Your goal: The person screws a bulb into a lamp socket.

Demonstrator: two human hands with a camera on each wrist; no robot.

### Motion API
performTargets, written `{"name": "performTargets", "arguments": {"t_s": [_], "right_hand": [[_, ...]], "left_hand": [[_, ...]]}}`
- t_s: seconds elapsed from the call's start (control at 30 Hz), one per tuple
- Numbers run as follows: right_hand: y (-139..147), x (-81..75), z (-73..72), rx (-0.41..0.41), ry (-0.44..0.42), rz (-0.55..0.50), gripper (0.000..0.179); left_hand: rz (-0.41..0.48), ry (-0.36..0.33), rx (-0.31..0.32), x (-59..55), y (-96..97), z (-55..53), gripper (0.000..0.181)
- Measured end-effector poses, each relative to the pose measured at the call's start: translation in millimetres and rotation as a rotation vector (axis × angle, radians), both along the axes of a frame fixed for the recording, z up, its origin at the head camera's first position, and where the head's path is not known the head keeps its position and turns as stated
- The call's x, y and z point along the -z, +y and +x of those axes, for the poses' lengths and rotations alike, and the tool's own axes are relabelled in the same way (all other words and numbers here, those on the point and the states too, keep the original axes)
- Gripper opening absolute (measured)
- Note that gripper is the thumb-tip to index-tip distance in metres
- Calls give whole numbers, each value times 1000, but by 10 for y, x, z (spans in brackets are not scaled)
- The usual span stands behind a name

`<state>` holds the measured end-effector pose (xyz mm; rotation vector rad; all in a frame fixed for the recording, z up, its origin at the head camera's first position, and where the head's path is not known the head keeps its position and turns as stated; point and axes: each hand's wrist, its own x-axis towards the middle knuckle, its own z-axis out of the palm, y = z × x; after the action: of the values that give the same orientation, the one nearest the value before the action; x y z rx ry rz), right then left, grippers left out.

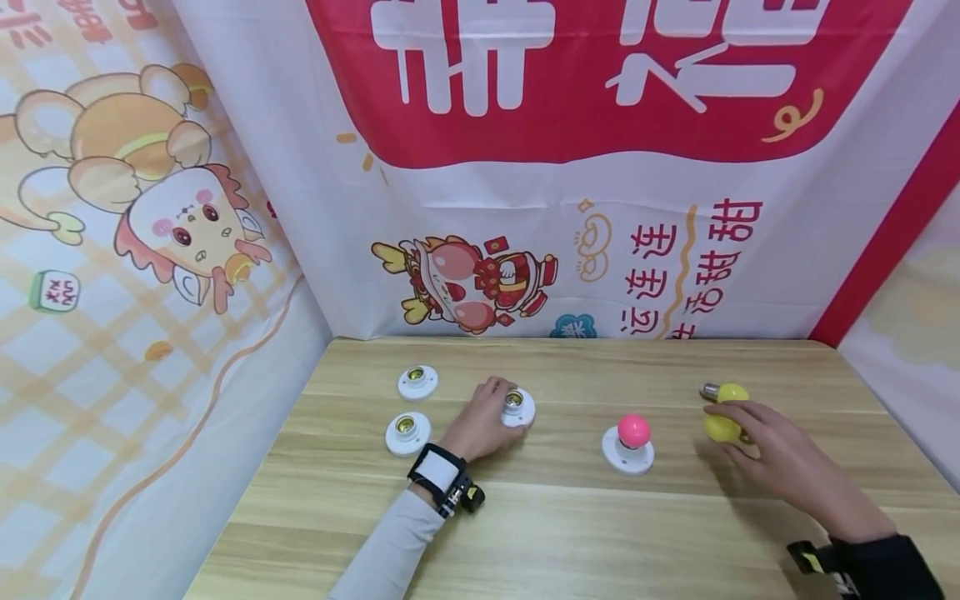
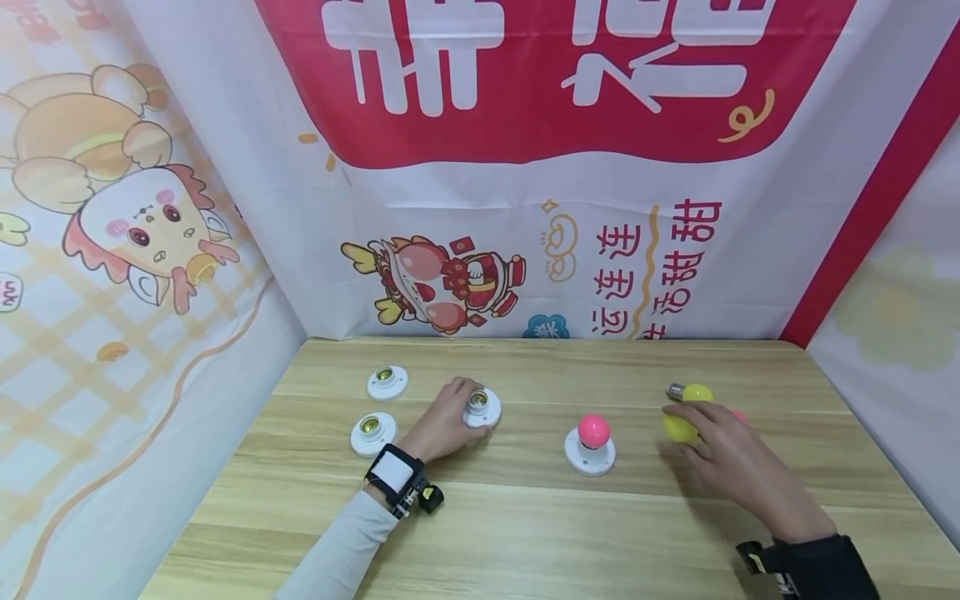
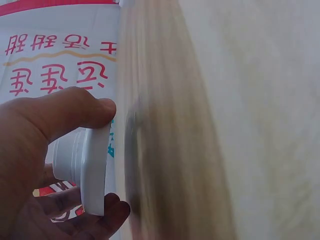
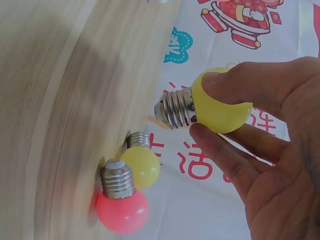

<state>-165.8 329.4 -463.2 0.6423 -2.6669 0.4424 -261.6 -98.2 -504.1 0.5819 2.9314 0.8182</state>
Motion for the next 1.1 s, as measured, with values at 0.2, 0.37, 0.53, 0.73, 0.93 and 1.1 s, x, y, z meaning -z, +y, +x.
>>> {"name": "performTargets", "arguments": {"t_s": [0.2, 0.37, 0.53, 0.73, 0.93, 1.1], "right_hand": [[-35, -13, -27, -10, 16, -9, 63], [-62, -9, -61, -41, 46, -15, 66], [-115, -34, -84, -62, 65, -16, 67], [-204, -96, -104, -18, -30, 1, 61], [-256, -111, -145, -38, 1, -14, 62], [-303, -126, -165, -53, 8, -24, 61]], "left_hand": [[10, 14, 13, -16, 37, 41, 79], [35, 6, 25, -2, 67, 88, 76], [52, 7, 52, 2, 97, 127, 79], [55, 31, 78, -2, 136, 168, 79], [25, 44, 100, -29, 167, 220, 78], [27, 33, 112, -57, 178, 258, 79]]}}
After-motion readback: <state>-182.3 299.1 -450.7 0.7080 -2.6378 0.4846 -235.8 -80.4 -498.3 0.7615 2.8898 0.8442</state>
